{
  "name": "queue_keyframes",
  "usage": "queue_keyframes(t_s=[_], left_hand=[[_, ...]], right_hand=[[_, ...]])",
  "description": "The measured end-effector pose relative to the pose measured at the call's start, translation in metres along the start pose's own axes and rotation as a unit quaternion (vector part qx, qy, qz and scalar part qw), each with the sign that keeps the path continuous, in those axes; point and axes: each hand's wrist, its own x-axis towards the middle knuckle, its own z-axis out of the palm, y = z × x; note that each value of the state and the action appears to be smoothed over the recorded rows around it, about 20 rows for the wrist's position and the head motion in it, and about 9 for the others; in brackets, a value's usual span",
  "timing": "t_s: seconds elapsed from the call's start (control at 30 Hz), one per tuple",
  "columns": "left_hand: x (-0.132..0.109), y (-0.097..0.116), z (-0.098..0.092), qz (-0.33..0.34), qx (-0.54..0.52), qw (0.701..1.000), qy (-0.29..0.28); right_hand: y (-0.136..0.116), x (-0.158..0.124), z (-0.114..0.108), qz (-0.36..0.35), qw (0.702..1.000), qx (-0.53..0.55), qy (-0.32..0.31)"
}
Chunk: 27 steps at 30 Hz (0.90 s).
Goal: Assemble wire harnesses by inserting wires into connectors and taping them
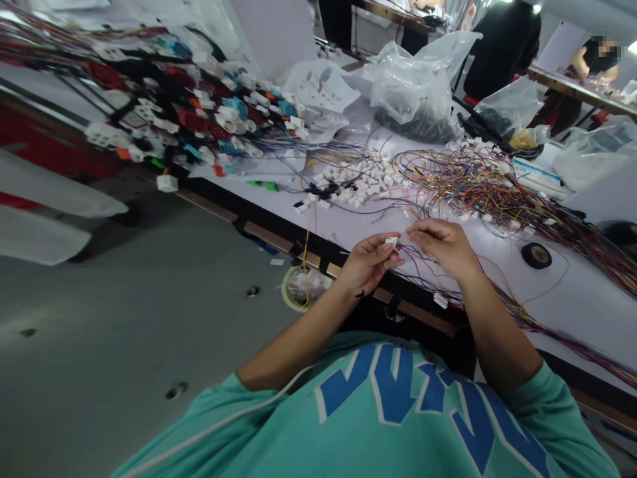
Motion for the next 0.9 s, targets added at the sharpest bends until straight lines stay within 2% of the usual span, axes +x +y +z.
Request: queue_keyframes(t_s=[0.17,0.33,0.63,0.77,0.9], left_hand=[[0.0,0.0,0.0,0.001,0.003,1.0,-0.002],[-0.001,0.001,0.001,-0.001,0.009,1.0,-0.008],[-0.001,0.001,0.0,-0.007,0.019,1.0,0.006],[-0.001,0.0,0.0,-0.003,0.011,1.0,-0.003],[-0.001,0.001,0.001,-0.004,0.008,1.0,-0.008]], right_hand=[[-0.006,-0.001,-0.004,-0.035,0.992,-0.111,-0.045],[-0.016,-0.006,-0.008,-0.016,0.974,-0.217,-0.065],[-0.016,-0.004,-0.008,-0.033,0.957,-0.275,-0.086],[-0.015,-0.004,-0.011,-0.023,0.938,-0.335,-0.083],[-0.019,-0.006,-0.013,-0.018,0.929,-0.351,-0.119]])
